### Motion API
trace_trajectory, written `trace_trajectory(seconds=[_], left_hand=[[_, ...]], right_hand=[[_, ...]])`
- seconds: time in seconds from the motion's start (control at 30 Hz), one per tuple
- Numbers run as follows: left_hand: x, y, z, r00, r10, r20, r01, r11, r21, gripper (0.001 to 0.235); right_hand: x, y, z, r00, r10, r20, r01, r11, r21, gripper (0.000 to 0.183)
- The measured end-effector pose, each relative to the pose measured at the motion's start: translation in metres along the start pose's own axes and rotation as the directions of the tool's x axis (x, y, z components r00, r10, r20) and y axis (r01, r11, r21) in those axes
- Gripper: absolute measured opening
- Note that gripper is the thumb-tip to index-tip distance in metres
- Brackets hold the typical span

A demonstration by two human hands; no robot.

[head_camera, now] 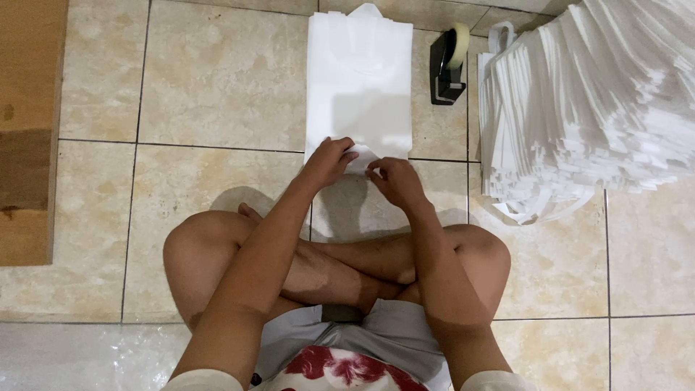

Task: Folding and stacking white non-woven shopping bags on the floor.

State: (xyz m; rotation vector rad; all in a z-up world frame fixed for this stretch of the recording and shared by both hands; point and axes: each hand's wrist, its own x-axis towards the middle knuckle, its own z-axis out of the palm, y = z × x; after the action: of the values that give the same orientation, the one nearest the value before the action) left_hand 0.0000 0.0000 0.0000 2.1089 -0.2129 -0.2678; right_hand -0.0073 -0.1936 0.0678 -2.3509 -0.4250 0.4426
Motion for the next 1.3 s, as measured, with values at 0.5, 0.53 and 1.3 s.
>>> trace_trajectory(seconds=[0.5, 0.53, 1.3], left_hand=[[-0.011, 0.051, -0.022, 0.991, -0.013, 0.130, 0.001, 0.996, 0.091, 0.038], [-0.012, 0.055, -0.023, 0.990, 0.001, 0.143, -0.014, 0.996, 0.092, 0.038], [0.055, 0.193, 0.019, 0.681, 0.650, -0.337, -0.708, 0.702, -0.077, 0.012]], right_hand=[[0.011, 0.021, 0.012, 0.948, -0.149, -0.280, 0.185, 0.977, 0.107, 0.009], [0.010, 0.019, 0.009, 0.945, -0.139, -0.295, 0.177, 0.979, 0.104, 0.009], [-0.068, 0.006, -0.188, 0.639, -0.437, -0.633, 0.329, 0.899, -0.289, 0.012]])
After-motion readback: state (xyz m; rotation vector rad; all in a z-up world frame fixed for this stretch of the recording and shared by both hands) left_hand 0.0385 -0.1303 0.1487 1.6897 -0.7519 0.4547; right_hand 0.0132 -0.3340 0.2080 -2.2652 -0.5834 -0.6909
